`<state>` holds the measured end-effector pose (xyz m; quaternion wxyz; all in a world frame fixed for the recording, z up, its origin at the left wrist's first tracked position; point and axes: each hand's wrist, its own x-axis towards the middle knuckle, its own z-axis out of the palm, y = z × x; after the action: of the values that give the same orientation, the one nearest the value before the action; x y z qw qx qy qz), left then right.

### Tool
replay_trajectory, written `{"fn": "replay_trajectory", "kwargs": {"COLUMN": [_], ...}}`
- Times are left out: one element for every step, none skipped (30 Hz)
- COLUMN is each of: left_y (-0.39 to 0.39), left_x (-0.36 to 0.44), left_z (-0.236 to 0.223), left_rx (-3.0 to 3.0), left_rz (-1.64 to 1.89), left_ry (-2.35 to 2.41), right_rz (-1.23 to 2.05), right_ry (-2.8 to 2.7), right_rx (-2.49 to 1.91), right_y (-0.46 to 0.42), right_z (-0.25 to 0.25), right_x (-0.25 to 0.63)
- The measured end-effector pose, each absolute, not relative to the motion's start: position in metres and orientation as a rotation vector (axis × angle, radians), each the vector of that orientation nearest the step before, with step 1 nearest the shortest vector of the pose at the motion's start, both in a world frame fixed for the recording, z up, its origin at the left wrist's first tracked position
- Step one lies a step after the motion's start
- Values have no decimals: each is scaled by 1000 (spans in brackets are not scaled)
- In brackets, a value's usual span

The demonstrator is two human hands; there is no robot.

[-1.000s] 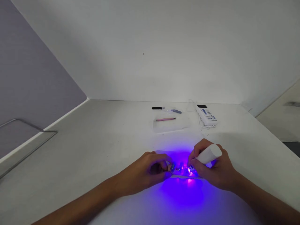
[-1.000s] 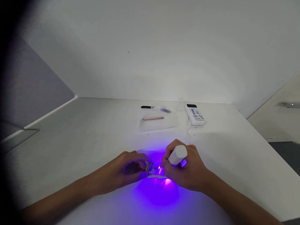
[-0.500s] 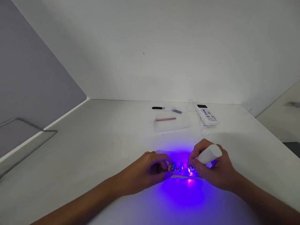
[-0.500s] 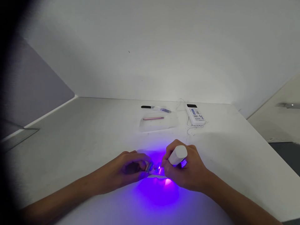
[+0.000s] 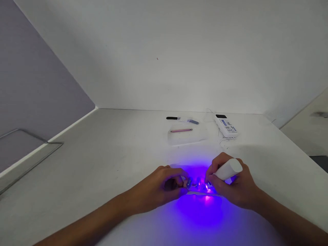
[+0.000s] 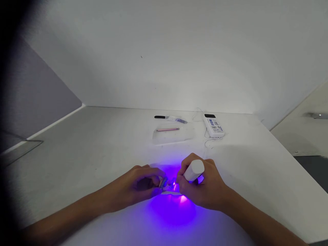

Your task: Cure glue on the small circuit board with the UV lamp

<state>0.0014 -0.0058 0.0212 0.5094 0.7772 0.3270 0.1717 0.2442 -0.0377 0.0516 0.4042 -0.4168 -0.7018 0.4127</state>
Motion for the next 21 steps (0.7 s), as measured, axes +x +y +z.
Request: {"fn": "replay_trajectory", "kwargs": {"left_y": [-6,-5,-5,-5,-5,-5,-5,-5,-6,-6,-6,-6,-6,-6,-6,-6,-6,-6,-6,-6,-6], "left_x": [2,2,2,2,2,2,2,2,2,2,2,2,2,2,3,3,3,3,3,4,4], "left_z": [21,21,21,21,21,21,21,21,21,22,22,22,23,23,23,23,23,23,23,23,23], "left_rx": [1865,1859,1857,1857,1860,1863,1865,1865,1863,1861,1860,1858,1857,1856,1855,1854,1856,1858,1863,1866,1866], "left_rz": [414,416,417,422,425,428,430,430,429,428,427,425,422,419,418,419,422,423,423,419,414], "left_ry": [786,784,783,783,784,785,785,784,783,782,782,782,786,788,790,792,795,796,797,798,799], "right_rz": [1044,1045,1043,1036,1028,1022,1016,1016,1020,1027,1035,1044,1052,1058,1061,1061,1057,1047,1030,1005,968], "right_ry": [-1773,-1774,-1777,-1779,-1782,-1786,-1787,-1788,-1787,-1784,-1782,-1780,-1782,-1790,-1799,-1812,-1824,-1838,-1855,-1877,-1903], "right_rx": [-1054,-1053,-1051,-1048,-1045,-1041,-1039,-1043,-1048,-1055,-1063,-1071,-1075,-1076,-1077,-1078,-1079,-1080,-1079,-1079,-1078], "right_y": [-38,-38,-38,-38,-38,-38,-38,-39,-39,-39,-39,-39,-39,-39,-39,-39,-39,-39,-39,-38,-38], "right_z": [52,52,52,52,52,52,51,51,51,50,50,51,51,52,52,53,54,54,55,55,54], "right_x": [244,244,244,244,244,244,244,245,245,245,245,245,245,244,244,244,243,243,243,243,243]}}
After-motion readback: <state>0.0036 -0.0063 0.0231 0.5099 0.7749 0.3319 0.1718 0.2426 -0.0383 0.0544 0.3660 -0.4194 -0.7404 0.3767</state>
